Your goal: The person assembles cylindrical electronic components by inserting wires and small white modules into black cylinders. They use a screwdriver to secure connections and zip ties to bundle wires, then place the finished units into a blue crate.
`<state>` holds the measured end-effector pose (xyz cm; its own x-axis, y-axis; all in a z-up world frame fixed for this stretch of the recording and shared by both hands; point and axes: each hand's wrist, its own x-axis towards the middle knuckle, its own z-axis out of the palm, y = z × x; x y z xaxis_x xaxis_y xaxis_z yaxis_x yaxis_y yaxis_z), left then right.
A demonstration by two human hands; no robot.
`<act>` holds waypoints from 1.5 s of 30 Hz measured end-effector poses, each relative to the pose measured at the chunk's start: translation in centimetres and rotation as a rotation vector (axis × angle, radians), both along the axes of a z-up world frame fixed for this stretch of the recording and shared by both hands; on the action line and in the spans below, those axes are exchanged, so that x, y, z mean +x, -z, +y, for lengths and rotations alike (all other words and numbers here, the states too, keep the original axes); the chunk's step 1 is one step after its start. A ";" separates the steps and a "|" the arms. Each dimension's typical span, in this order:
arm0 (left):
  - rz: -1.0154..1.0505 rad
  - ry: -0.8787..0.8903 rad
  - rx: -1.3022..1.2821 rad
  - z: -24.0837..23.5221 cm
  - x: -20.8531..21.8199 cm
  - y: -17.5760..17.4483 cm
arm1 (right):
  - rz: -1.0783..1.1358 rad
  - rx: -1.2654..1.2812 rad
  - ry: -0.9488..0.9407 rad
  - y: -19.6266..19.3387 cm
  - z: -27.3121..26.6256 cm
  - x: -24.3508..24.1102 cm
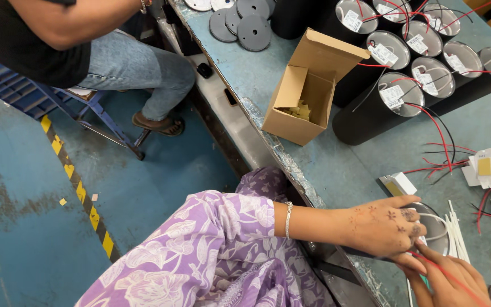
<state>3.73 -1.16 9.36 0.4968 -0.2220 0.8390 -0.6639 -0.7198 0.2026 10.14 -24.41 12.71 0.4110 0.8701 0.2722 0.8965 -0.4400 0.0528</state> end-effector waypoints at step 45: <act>0.124 0.041 0.252 0.3 0.3 0.0 | -0.130 0.086 0.138 -2.4 3.4 -6.1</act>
